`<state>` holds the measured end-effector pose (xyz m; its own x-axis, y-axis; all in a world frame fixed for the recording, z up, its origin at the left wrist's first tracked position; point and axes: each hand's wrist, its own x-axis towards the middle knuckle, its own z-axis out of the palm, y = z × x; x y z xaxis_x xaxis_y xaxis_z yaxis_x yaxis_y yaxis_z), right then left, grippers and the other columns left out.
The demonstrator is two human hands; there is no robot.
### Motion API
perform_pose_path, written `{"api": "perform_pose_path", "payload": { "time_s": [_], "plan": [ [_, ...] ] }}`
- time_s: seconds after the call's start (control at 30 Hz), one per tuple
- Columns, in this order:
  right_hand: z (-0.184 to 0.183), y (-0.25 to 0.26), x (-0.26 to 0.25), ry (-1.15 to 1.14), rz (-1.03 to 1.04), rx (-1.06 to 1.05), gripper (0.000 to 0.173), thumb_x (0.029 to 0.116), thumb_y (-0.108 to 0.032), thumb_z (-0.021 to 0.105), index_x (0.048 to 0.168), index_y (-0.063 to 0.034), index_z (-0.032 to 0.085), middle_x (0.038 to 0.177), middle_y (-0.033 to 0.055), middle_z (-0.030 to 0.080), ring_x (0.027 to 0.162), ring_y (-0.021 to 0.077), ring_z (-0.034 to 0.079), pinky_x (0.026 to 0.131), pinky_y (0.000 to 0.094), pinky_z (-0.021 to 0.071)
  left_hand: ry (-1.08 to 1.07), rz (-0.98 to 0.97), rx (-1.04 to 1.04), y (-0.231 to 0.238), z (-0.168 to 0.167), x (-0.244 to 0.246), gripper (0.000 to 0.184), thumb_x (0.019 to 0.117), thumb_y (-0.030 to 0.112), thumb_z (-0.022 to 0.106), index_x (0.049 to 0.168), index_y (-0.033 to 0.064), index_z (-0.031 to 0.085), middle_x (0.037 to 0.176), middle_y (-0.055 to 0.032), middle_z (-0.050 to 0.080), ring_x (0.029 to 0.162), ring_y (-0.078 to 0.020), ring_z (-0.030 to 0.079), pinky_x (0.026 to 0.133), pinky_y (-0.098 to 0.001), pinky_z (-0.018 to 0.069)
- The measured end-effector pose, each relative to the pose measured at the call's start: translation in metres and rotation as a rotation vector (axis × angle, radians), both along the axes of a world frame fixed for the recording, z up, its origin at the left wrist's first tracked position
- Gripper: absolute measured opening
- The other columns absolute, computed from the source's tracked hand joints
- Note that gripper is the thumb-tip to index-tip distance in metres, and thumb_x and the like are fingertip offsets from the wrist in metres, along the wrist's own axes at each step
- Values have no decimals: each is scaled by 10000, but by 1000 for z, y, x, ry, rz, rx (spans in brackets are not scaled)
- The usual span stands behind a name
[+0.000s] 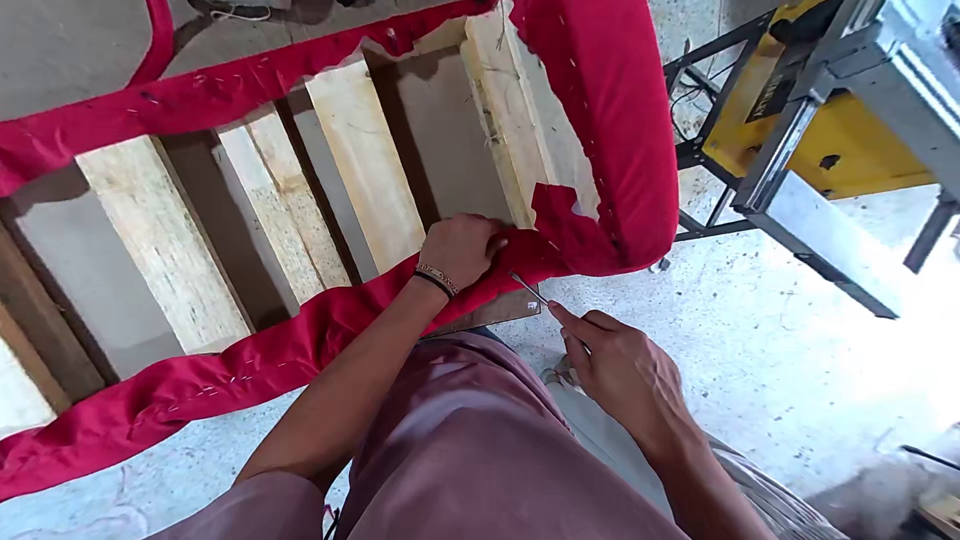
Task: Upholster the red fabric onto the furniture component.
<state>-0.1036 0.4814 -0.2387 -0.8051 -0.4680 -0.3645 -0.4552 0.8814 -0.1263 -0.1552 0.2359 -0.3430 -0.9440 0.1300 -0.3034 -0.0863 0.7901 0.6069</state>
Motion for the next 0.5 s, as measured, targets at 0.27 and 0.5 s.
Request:
{"api": "perform_pose_path", "payload": {
  "time_s": [0.27, 0.5],
  "plan": [
    [9, -17, 2, 29, 17, 105, 394, 1039, -226, 505, 1396, -290, 661, 834, 63, 647, 620, 257, 642, 464, 428, 495, 9, -15, 38, -3, -1, -1, 305, 1049, 380, 569, 1057, 140, 757, 1040, -97, 743, 988, -299, 722, 816, -549, 570],
    [42, -90, -1, -107, 96, 477, 393, 981, -64, 567, 1367, -60, 641, 902, 158, 648, 643, 294, 663, 483, 398, 526, 36, -18, 53, -3, -5, -1, 297, 1052, 368, 565, 1091, 141, 752, 1026, -96, 742, 976, -297, 725, 815, -538, 577]
  ]
}}
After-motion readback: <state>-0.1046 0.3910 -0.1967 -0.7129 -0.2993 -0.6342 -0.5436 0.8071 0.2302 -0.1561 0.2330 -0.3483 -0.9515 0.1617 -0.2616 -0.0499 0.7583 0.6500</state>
